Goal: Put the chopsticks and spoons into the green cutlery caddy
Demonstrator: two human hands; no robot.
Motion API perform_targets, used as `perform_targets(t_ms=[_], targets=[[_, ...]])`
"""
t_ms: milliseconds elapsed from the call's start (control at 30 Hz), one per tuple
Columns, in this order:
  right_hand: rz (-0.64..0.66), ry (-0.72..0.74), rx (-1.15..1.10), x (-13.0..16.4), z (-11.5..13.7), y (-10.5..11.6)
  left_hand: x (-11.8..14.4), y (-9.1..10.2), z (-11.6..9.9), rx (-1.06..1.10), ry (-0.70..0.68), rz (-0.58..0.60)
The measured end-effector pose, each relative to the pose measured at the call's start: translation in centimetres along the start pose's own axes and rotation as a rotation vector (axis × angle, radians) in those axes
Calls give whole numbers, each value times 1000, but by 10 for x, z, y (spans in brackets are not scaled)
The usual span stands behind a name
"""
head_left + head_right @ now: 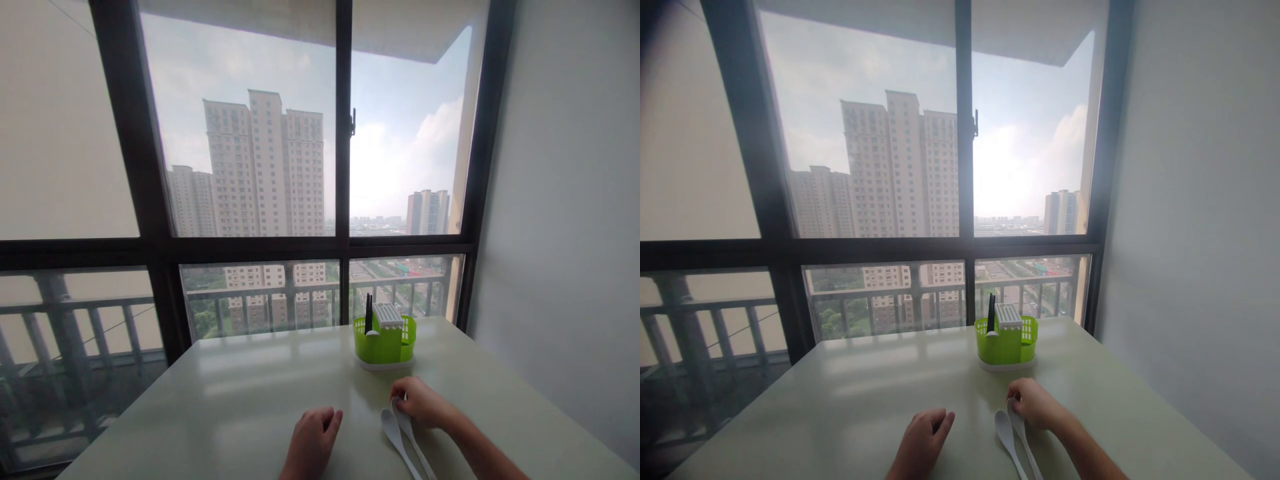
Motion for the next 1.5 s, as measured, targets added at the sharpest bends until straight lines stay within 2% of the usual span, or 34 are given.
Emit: perform_targets(t_ms=[100,200,300,367,467,533,667,767,900,1033,1167,1300,1367,1500], targets=[[-64,-5,-35,-2,1,26,0,-1,0,-16,0,8],[-218,13,-44,0,16,67,0,-3,2,-27,-18,16],[-444,61,-58,5,45,108,1,-4,3,-60,-18,35],[-668,113,-90,8,68,126,2,-4,3,-75,-16,45],[-965,255,-56,4,96,132,2,-3,1,-68,-16,52],[-1022,325,72,-7,109,122,1,-2,1,-61,-10,54],[-964,354,419,-32,120,91,0,-1,2,-62,4,59],[-901,395,545,-42,117,71,-1,-1,3,-61,9,61],[-835,447,504,-43,106,56,0,-1,2,-58,7,60],[-782,483,441,-39,96,52,0,-2,-2,-60,0,62],[-757,469,410,-35,94,55,0,-2,-2,-49,-1,61],[-746,409,315,-18,96,54,0,-1,0,-63,4,52],[-644,348,246,-5,92,47,0,-1,0,-72,4,52],[-191,266,228,18,71,21,-1,-1,-1,-83,5,70]])
Point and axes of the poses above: each hand's wrist, its own x-axis away from the middle knuckle, its own y-axis out of the back of the hand, z = x × y, the point moved 1 cm from there along -x, towards the middle knuckle, and after that the axes turned 11 degrees about -y, right-handed, at the moved point
